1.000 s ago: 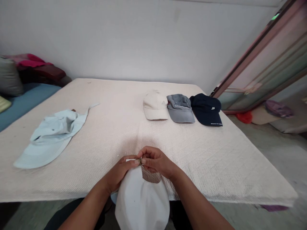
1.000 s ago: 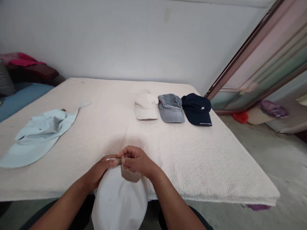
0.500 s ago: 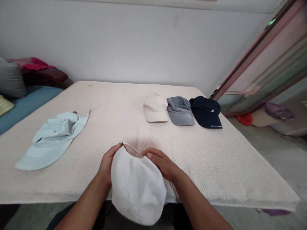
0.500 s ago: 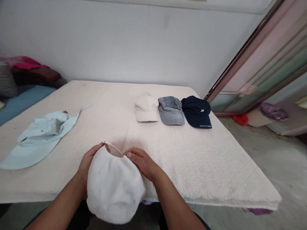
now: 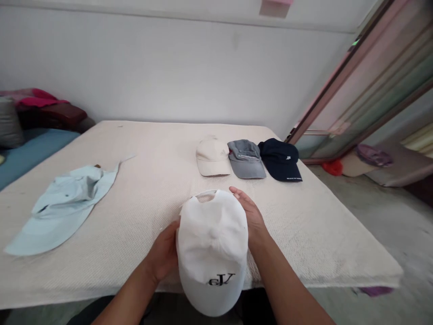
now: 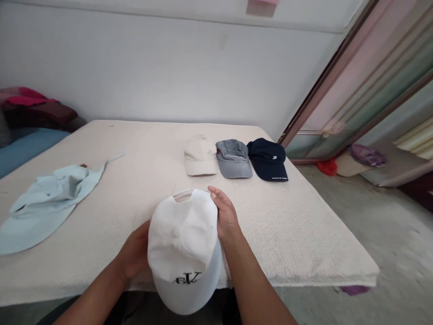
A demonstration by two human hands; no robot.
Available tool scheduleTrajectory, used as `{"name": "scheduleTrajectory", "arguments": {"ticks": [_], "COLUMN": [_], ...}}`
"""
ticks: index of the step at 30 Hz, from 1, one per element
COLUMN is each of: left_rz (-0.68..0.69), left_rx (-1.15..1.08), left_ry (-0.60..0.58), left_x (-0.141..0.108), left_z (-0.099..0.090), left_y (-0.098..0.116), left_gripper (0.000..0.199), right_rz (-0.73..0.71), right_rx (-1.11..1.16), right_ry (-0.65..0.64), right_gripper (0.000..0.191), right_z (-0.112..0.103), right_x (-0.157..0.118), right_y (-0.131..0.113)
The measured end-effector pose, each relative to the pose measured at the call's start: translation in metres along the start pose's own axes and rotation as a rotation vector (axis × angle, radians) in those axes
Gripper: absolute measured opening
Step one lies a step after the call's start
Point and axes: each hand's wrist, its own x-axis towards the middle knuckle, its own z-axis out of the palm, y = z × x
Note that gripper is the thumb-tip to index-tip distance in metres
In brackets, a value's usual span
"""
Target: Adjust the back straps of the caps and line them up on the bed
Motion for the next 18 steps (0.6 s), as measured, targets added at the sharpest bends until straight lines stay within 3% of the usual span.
{"name": "scheduleTrajectory", "arguments": {"ticks": [4, 10, 15, 18], "left_rz": [0.000, 0.282, 0.397, 0.385], "left_rx": [0.015, -0.045, -0.124, -0.109], "left_ry": [0.135, 0.255, 0.278, 0.265], "left_x": [0.010, 0.028, 0.039, 0.044], "left_z": [-0.004, -0.002, 0.003, 0.015], "left_y": [-0.006, 0.014, 0.017, 0.004], "left_gripper": [0.027, 0.029, 0.034, 0.034], "right_rz": [-0.003, 0.099, 0.177, 0.105], "right_rx": [0.015, 0.003, -0.052, -0.037], "right_ry": [0.017, -0.178, -0.329, -0.321], "right_gripper": [0.028, 0.023, 0.025, 0.029], "right_z": [-0.007, -0.020, -0.044, -0.062], "right_x": [0.000, -0.015, -0.033, -0.040], "right_y": [-0.001, 0.000, -0.007, -0.016]}}
